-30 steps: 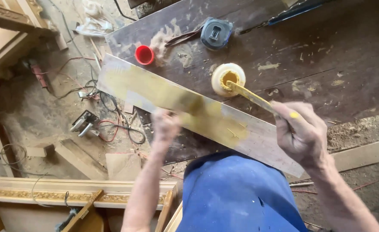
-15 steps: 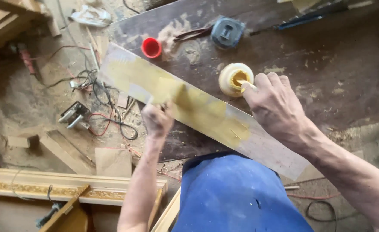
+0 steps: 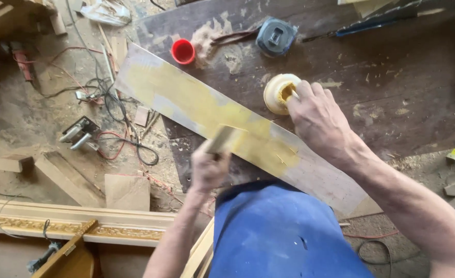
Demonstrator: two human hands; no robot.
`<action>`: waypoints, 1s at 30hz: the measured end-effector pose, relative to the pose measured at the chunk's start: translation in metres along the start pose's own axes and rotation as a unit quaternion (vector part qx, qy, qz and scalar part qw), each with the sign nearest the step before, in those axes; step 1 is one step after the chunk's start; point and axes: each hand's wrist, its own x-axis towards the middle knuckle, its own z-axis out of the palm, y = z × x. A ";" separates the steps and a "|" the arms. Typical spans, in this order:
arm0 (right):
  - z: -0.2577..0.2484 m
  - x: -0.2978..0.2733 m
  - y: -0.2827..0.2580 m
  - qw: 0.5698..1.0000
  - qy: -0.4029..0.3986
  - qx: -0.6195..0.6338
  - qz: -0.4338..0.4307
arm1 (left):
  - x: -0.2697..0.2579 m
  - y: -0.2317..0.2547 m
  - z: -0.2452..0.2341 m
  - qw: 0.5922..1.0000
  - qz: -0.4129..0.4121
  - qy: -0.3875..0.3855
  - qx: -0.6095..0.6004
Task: Applying and smoothing wood filler on a wooden plank using a spreader stick and a block
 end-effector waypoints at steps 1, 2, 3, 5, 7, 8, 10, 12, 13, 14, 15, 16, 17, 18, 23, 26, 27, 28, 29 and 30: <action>-0.007 0.007 -0.002 0.999 -0.035 0.007 -0.001 | 0.000 -0.009 -0.004 1.000 -0.004 0.025 -0.002; -0.013 0.011 -0.004 0.997 -0.074 0.014 0.004 | -0.001 -0.018 -0.006 0.999 -0.009 0.044 -0.006; -0.006 0.013 -0.005 0.996 -0.082 0.014 0.009 | -0.007 -0.027 -0.008 0.999 -0.014 0.036 -0.009; 0.006 0.018 -0.001 0.996 -0.049 0.081 0.009 | -0.014 -0.043 -0.006 0.999 0.004 0.032 0.043; 0.002 0.011 0.001 0.991 -0.019 0.127 0.033 | -0.022 -0.029 0.002 0.999 0.005 0.026 0.037; 0.001 0.009 0.001 0.983 0.015 0.179 0.050 | -0.027 -0.022 0.005 0.999 0.004 0.028 0.038; -0.008 -0.001 0.011 0.975 0.032 0.215 0.051 | -0.040 -0.041 0.012 0.999 -0.006 0.037 0.007; -0.019 -0.009 0.015 0.965 0.053 0.254 0.050 | -0.053 -0.057 0.014 0.998 -0.015 0.051 -0.020; -0.026 -0.013 0.016 0.959 0.067 0.270 0.051 | -0.059 -0.063 0.014 0.997 -0.026 0.056 -0.045; -0.034 -0.016 0.017 0.954 0.083 0.284 0.049 | -0.064 -0.069 0.014 0.995 -0.034 0.064 -0.071; -0.027 -0.024 0.021 0.954 0.087 0.284 0.047 | -0.063 -0.068 0.013 0.995 -0.030 0.066 -0.070; -0.020 -0.032 0.024 0.942 0.097 0.314 0.060 | -0.063 -0.068 0.013 0.993 -0.039 0.075 -0.086; -0.013 -0.039 0.027 0.930 0.107 0.345 0.072 | -0.063 -0.067 0.012 0.990 -0.048 0.083 -0.103; -0.012 -0.043 0.026 0.929 0.111 0.345 0.068 | -0.063 -0.067 0.011 0.990 -0.044 0.087 -0.101; -0.015 -0.058 0.021 0.911 0.144 0.368 0.120 | -0.059 -0.055 0.011 0.989 -0.052 0.110 -0.084; -0.017 -0.058 0.024 0.915 0.146 0.356 0.121 | -0.061 -0.044 0.011 0.988 -0.060 0.117 -0.082; -0.022 -0.058 0.023 0.914 0.151 0.356 0.121 | -0.063 -0.038 0.009 0.988 -0.055 0.117 -0.080; -0.027 -0.056 0.023 0.914 0.154 0.356 0.123 | -0.063 -0.032 0.009 0.990 -0.069 0.108 -0.057; -0.033 -0.053 0.023 0.913 0.157 0.356 0.125 | -0.062 -0.025 0.007 0.991 -0.082 0.100 -0.035; -0.035 -0.055 0.024 0.913 0.164 0.353 0.124 | -0.063 -0.026 0.006 0.991 -0.074 0.101 -0.036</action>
